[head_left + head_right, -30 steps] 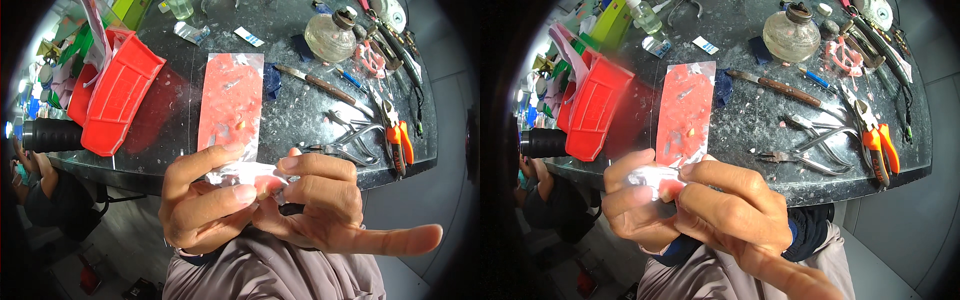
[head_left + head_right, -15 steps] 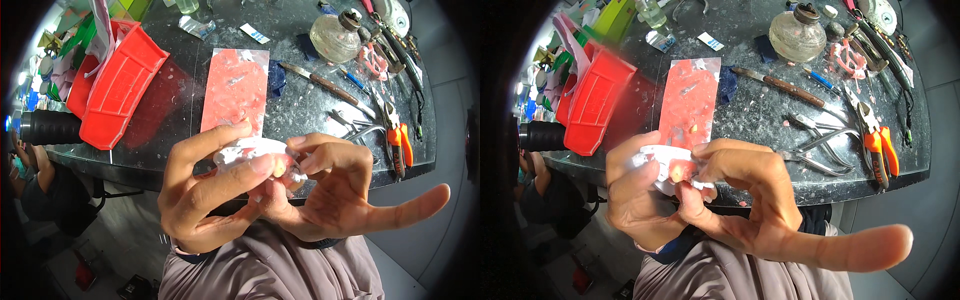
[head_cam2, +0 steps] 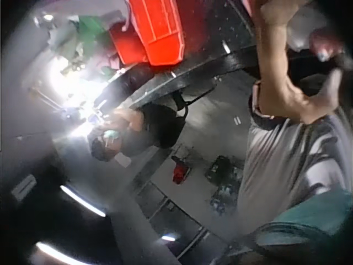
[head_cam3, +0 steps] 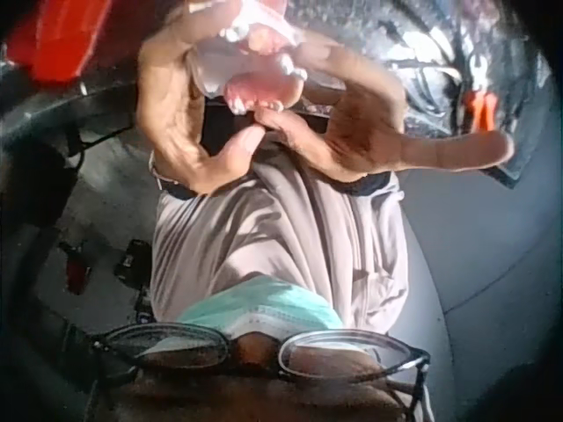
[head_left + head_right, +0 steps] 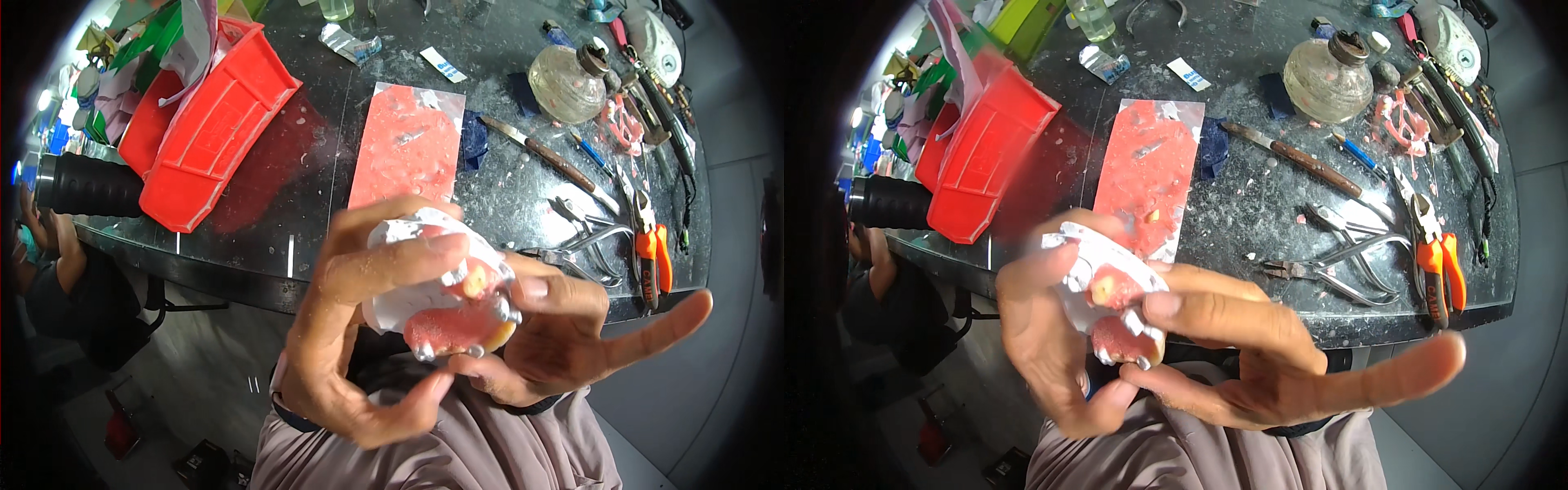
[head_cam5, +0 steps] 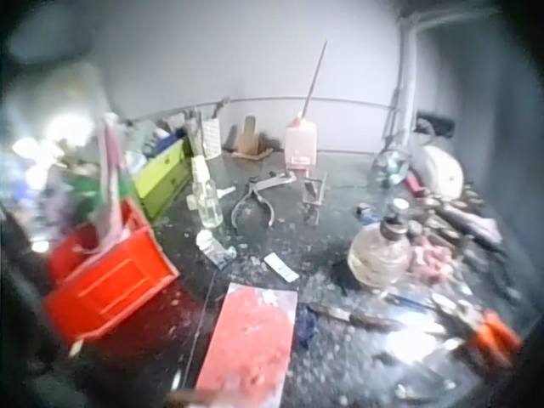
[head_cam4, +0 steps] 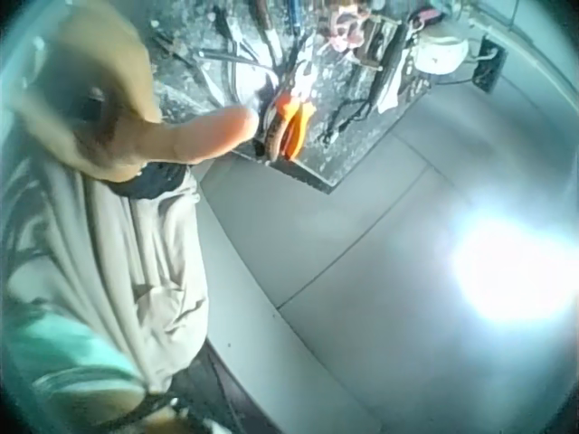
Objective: The person cleans and finishes a dental prosthetic by removing excess material with their hands and then using a handheld rotary tool to smooth the surface of the denture.
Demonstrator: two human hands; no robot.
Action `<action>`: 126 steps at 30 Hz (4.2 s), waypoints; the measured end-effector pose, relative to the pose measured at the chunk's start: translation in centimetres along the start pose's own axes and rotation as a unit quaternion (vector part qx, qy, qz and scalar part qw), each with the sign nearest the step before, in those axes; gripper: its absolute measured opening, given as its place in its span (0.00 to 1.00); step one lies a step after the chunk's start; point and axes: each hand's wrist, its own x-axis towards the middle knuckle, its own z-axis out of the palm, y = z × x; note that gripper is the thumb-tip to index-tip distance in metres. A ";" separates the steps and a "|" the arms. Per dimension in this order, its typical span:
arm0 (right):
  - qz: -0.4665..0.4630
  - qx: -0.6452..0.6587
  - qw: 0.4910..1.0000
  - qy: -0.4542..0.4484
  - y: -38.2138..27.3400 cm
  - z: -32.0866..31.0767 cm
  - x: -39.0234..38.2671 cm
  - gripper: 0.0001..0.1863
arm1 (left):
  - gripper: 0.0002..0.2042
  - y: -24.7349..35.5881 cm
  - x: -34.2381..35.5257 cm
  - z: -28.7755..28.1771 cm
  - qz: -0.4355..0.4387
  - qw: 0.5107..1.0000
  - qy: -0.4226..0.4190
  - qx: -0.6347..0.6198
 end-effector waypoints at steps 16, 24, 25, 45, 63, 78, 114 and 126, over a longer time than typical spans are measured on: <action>0.008 -0.112 0.994 0.018 -0.9 1.1 0.4 0.44 | 0.15 0.3 0.7 2.7 0.006 0.980 0.161 -0.117; 0.070 0.001 0.990 0.121 -1.7 1.8 0.6 0.19 | 0.16 0.3 0.9 2.8 -0.005 0.984 0.150 -0.099; 0.077 0.013 0.992 0.098 -1.8 1.5 0.7 0.17 | 0.17 0.4 0.9 2.8 -0.008 0.983 0.153 -0.098; 0.031 0.029 0.992 0.116 -1.3 1.8 0.4 0.19 | 0.19 -1.7 0.1 2.2 0.058 0.992 0.076 -0.087; 0.154 0.075 0.983 0.073 -1.8 -0.1 1.1 0.14 | 0.14 1.5 0.0 2.3 0.051 0.988 0.106 0.102; 0.093 -0.053 0.992 0.065 -1.4 0.4 1.1 0.14 | 0.14 2.4 0.5 2.0 -0.002 0.987 0.072 0.147; 0.118 -0.204 0.970 -0.067 -1.7 -0.8 1.5 0.18 | 0.14 2.7 -0.4 2.7 -0.092 0.979 0.102 0.151; 0.199 -0.110 0.969 -0.100 -2.5 -1.8 2.0 0.18 | 0.12 2.8 -0.1 2.4 -0.028 0.979 0.022 0.200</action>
